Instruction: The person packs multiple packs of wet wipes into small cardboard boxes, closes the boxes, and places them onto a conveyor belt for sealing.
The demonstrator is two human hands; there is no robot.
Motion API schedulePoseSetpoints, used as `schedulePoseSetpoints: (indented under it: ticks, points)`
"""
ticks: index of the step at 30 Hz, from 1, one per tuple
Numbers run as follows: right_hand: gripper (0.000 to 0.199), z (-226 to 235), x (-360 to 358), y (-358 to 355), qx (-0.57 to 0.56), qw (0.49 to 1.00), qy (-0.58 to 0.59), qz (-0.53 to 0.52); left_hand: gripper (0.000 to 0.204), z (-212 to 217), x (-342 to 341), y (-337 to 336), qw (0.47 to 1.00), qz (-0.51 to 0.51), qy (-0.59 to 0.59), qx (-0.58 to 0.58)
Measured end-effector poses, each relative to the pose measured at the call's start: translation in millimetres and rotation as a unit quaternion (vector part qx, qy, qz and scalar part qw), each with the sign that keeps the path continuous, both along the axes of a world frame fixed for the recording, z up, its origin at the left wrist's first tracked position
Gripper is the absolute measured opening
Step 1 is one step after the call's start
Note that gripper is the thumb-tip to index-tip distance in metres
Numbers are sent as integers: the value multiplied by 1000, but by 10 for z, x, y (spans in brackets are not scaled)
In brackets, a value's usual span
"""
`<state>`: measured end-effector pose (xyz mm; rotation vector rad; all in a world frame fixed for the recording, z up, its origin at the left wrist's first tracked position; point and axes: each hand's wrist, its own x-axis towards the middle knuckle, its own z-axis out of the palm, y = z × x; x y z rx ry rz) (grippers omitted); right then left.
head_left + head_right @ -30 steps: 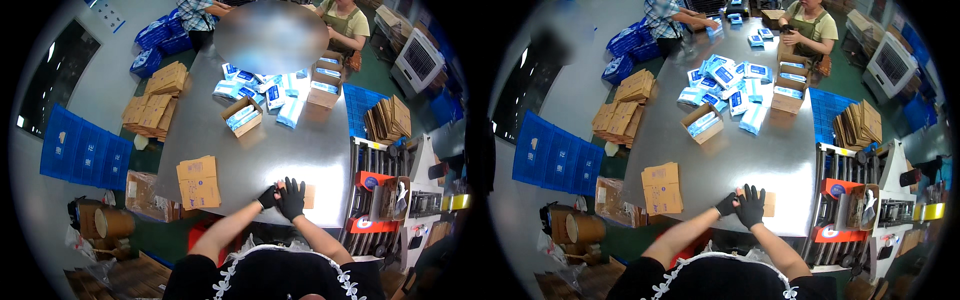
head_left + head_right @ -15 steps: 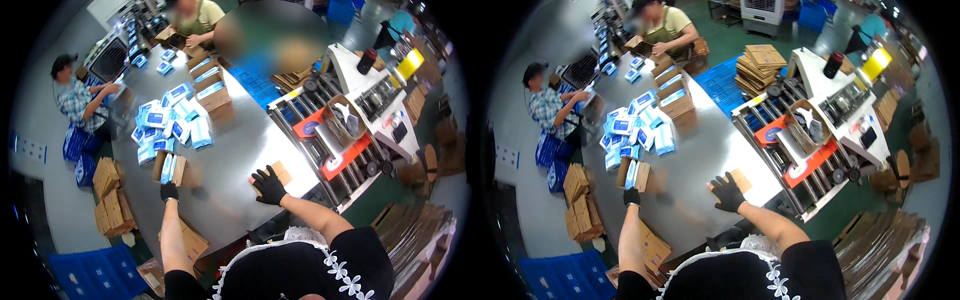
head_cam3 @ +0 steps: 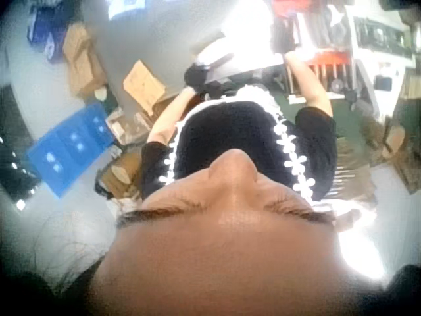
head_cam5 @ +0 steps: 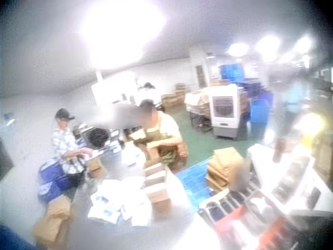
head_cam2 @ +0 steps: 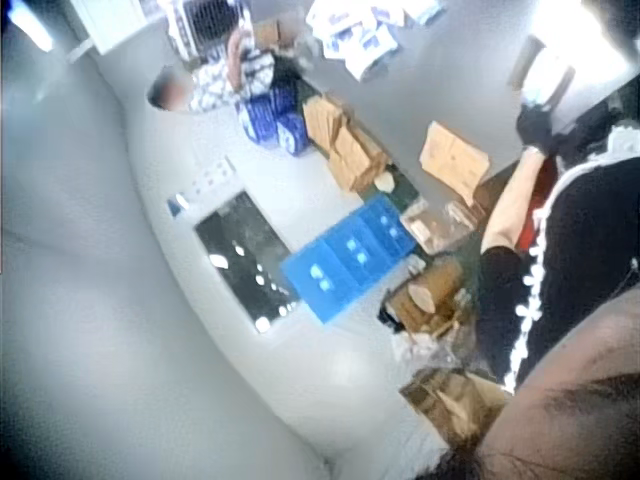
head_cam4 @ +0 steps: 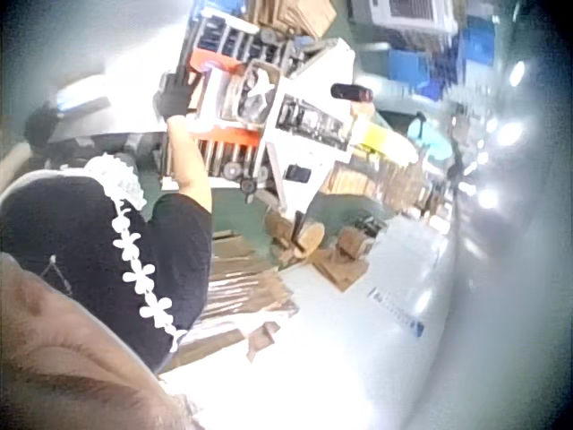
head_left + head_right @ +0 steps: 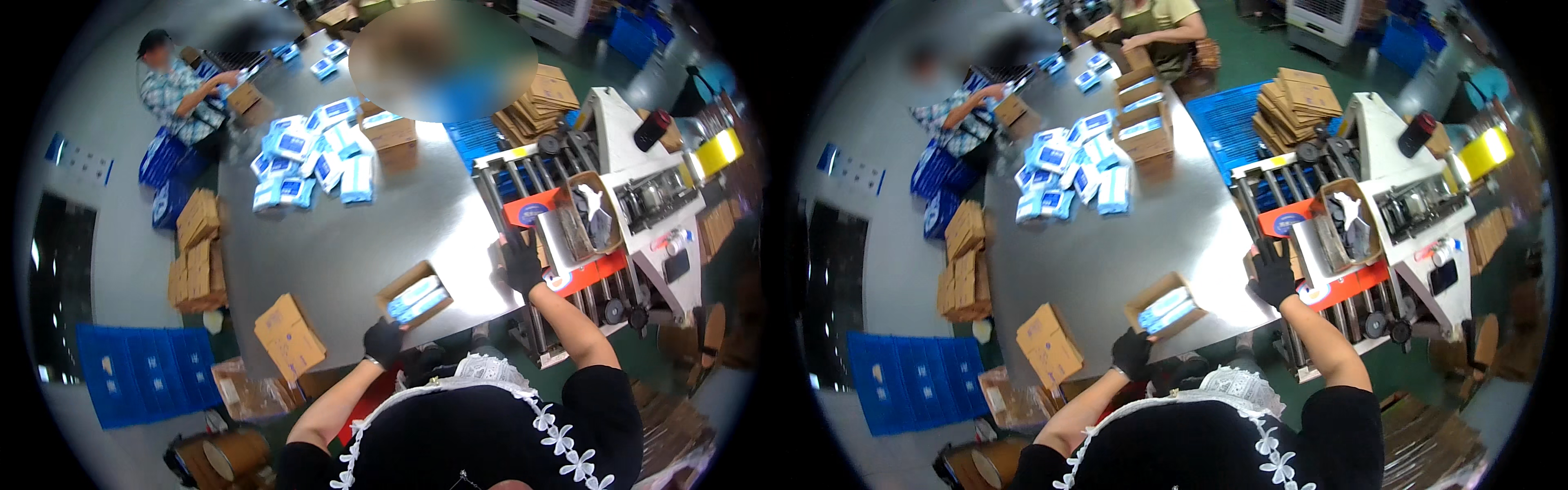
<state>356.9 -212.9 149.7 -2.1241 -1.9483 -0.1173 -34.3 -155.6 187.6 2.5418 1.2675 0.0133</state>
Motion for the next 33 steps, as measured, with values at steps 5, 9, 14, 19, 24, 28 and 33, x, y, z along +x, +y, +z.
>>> schedulePoseSetpoints:
  ticks: [5, 9, 14, 19, 24, 28, 33]
  points:
    - [54, 361, -703, -237, -50, 908, 363, 204, 28, 272, 388, -177, 993, -53, 95, -41]
    - [55, 461, -938, 64, -139, 894, 261, 336, 38, 240, 654, 115, 954, -205, 197, -94]
    - [43, 253, -1158, 451, -331, 826, 199, 411, 51, 57, 1014, 207, 897, -276, 281, -200]
    - [35, 340, -1123, 608, -245, 822, 429, 284, 55, -389, 423, 438, 948, -44, -216, -229]
    - [17, 528, -1669, 783, -17, 919, 152, 363, 65, -866, 594, -35, 919, 242, -311, 30]
    - [35, 300, -2124, 808, 9, 973, 165, 162, 54, -1471, 535, -125, 805, 251, -494, -213]
    - [52, -5, -1797, 199, -12, 978, 157, 135, 48, -1363, 857, -244, 961, -8, -264, -87]
